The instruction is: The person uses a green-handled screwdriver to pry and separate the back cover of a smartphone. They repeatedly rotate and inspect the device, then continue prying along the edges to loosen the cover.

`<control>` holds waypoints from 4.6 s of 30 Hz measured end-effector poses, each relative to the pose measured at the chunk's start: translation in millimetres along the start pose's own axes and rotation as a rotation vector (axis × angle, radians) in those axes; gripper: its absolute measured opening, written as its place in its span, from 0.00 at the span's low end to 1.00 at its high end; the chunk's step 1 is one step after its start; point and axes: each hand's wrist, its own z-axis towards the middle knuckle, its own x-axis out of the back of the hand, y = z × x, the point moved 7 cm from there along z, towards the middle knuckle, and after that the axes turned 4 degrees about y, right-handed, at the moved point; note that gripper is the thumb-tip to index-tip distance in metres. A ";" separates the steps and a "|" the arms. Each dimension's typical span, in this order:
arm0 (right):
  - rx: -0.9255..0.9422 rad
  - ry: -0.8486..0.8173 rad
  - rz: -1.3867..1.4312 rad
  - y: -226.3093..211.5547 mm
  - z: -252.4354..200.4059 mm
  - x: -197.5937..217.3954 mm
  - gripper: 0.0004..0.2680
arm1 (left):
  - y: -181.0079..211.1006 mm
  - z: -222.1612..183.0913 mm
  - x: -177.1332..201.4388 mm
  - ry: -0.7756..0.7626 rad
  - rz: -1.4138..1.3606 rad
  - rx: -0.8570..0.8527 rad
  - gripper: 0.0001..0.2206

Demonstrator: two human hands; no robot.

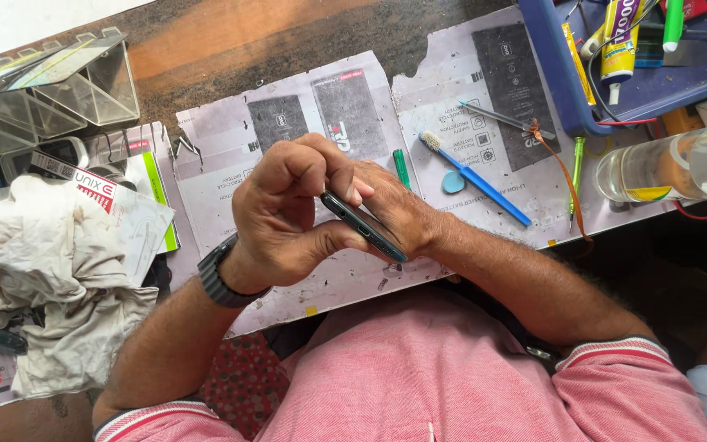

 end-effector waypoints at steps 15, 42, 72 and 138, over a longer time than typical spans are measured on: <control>-0.001 0.016 0.100 0.9 -2.8 0.3 0.20 | 10.9 6.5 -1.2 -0.029 0.230 -0.129 0.19; 0.165 0.128 0.153 -17.8 -1.4 23.7 0.26 | 35.2 7.1 -33.3 -0.220 0.275 -0.273 0.31; 0.067 0.125 0.207 -14.2 -1.7 10.5 0.29 | 23.2 -2.6 -23.4 0.029 0.349 -0.285 0.40; -0.094 0.050 0.334 -5.7 1.5 4.1 0.26 | 23.4 -4.1 -22.0 0.003 0.601 -0.308 0.36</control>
